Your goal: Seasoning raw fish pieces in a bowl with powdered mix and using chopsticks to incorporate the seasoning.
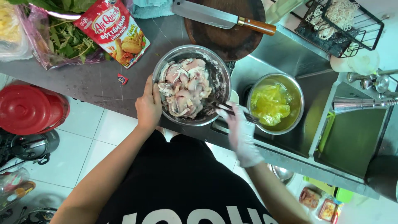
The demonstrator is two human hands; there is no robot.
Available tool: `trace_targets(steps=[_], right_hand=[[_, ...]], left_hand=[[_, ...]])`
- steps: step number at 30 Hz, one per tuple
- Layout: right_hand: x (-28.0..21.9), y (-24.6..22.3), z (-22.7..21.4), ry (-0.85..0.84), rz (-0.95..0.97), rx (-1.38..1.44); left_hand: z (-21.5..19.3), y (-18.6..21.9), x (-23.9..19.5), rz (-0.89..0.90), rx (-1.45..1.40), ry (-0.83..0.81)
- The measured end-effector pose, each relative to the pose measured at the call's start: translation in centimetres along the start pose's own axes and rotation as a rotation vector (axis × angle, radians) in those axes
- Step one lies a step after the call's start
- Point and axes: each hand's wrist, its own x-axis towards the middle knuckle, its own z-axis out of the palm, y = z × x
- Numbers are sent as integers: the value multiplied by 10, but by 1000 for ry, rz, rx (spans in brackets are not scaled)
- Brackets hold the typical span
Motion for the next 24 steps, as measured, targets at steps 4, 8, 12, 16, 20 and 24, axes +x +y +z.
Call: trace_targets(steps=[4,8,12,16,20,24], right_hand=[[4,-1,32,130,-35,208],[0,-40,36,77,-142,9],[-32,-94,54,-64,-172,-307],[-62,-135,83,-161,-219,-515],[-74,-104,102,-440,-305,-590],[-66,-69,111,-556,-391,-819]], left_hand=[[-4,1,-1,-37,-50,-21],[-1,7,2,-189,-107,-78],[-7,14,6,-214,-178,-74],[-10,16,9,-269,-206,-143],[-8,13,9,-225,-216,-130],[-7,11,7,-259,-163,-144]])
